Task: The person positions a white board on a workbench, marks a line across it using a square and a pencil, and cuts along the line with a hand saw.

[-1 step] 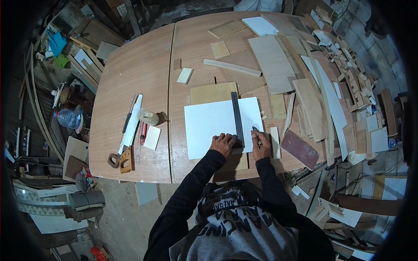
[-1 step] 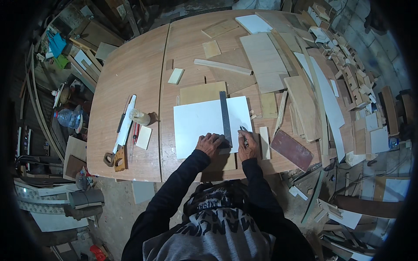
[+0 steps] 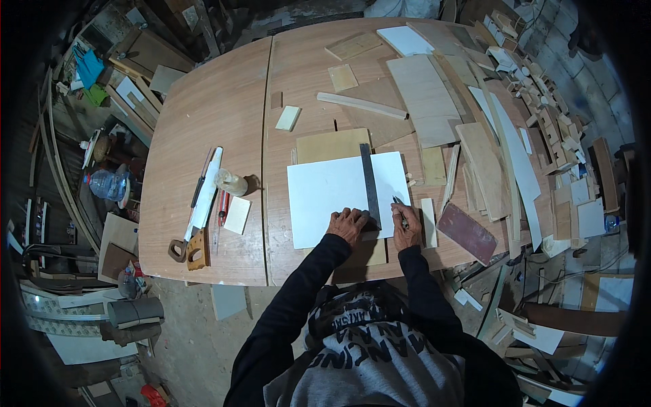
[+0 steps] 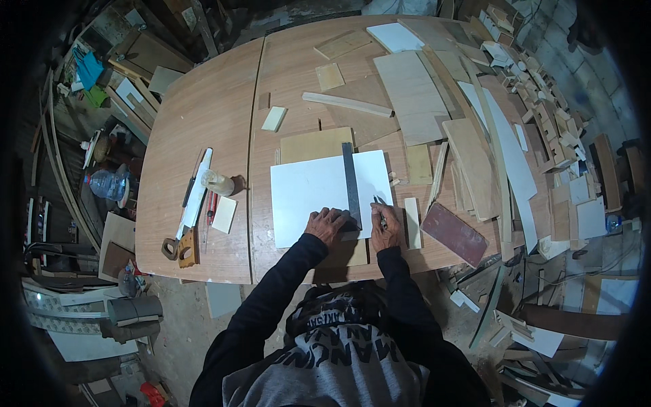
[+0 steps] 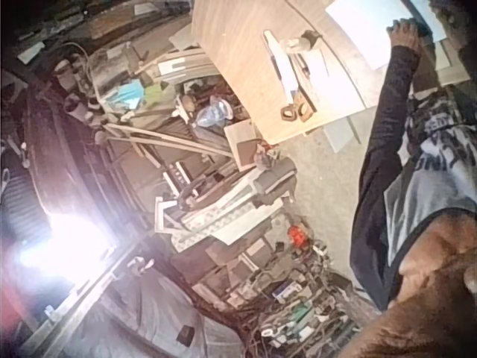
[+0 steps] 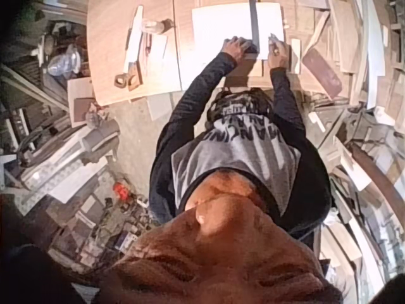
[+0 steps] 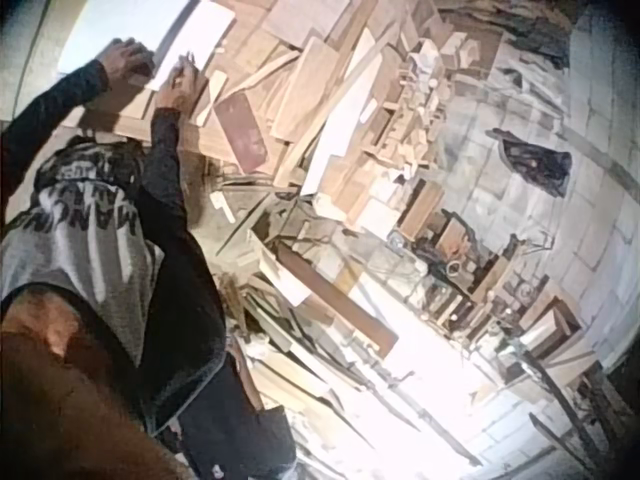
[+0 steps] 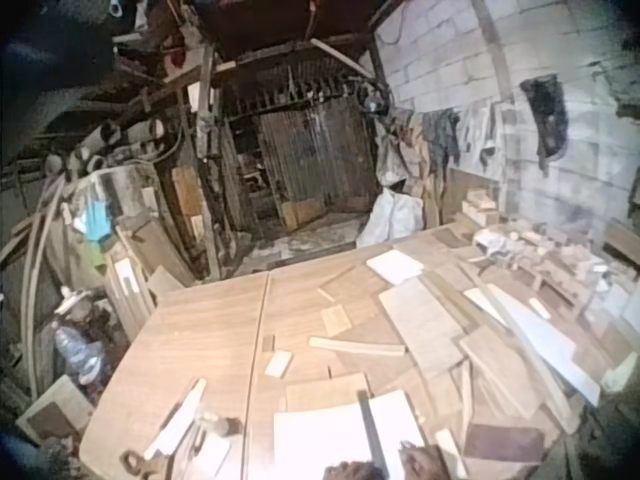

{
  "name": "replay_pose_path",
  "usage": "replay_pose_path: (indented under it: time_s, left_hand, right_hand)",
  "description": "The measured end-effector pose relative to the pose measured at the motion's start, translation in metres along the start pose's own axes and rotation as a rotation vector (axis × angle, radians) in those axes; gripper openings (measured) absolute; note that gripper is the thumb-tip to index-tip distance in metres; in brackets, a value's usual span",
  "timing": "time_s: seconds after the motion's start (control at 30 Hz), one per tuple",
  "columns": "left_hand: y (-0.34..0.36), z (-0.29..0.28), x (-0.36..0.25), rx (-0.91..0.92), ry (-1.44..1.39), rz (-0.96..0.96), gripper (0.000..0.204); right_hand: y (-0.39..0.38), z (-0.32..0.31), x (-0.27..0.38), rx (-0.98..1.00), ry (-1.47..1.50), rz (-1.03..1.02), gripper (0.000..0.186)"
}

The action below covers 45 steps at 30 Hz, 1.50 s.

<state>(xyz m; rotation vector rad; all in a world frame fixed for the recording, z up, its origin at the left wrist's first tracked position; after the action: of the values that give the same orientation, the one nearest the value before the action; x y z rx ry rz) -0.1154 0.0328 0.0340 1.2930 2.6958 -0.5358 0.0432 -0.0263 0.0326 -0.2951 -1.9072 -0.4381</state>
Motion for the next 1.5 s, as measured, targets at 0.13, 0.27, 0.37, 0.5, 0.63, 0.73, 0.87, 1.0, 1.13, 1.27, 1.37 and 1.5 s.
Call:
replay_pose_path:
  time_s: [0.13,0.27,0.37,0.5,0.63,0.73,0.87,1.0,1.13,1.27,1.37,1.5]
  left_hand:
    - [0.01,-0.01,0.005,0.08,-0.091,-0.113,0.051]
    - [0.043,-0.032,0.032,-0.1,-0.177,-0.187,0.067]
    - [0.067,-0.038,0.04,0.024,-0.111,-0.239,0.075]
    - [0.078,-0.04,0.031,0.125,-0.007,-0.223,0.081]
    - [0.079,-0.038,0.034,0.165,0.007,-0.225,0.086]
    - [0.079,-0.035,0.036,0.171,-0.005,-0.236,0.087]
    - [0.078,-0.036,0.034,0.171,-0.021,-0.234,0.089]
    - [0.077,-0.037,0.035,0.177,-0.028,-0.242,0.089]
    - [0.078,-0.034,0.037,0.183,-0.033,-0.245,0.09]
    - [0.078,-0.035,0.035,0.172,-0.041,-0.239,0.09]
    - [0.079,-0.035,0.035,0.179,-0.039,-0.239,0.09]
    - [0.08,-0.032,0.037,0.166,-0.046,-0.238,0.091]
  right_hand:
    - [0.002,-0.001,-0.012,0.018,0.173,0.091,0.023]
    - [0.008,0.003,0.0,0.05,0.283,0.162,0.031]
    - [0.009,0.002,-0.007,0.047,0.275,0.167,0.032]
    - [0.005,-0.009,-0.006,-0.013,0.309,0.201,0.024]
    - [0.01,-0.013,-0.011,-0.051,0.32,0.25,0.02]
    - [0.028,-0.008,-0.018,-0.028,0.271,0.207,0.018]
    - [0.062,0.002,-0.014,-0.001,0.149,0.088,0.016]
    - [0.089,0.02,-0.027,0.061,0.136,0.116,0.019]
    - [0.096,0.034,-0.036,0.094,0.195,0.12,0.024]
    - [0.101,0.04,-0.04,0.096,0.215,0.111,0.022]
    - [0.108,0.037,-0.032,0.076,0.139,-0.01,0.019]
    - [0.116,0.043,-0.029,0.105,0.111,0.014,0.018]
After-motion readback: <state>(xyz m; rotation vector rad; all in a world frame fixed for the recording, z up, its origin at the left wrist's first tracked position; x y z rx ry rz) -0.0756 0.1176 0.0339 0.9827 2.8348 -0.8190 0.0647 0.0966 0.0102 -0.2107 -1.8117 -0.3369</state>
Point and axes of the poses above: each hand's wrist, its own y-axis towards the middle knuckle, its own z-axis out of the palm, x = y × z, the point moved 8 cm from there along y, towards the middle knuckle, and after that the axes turned 11 degrees about x, right-handed, at the moved point
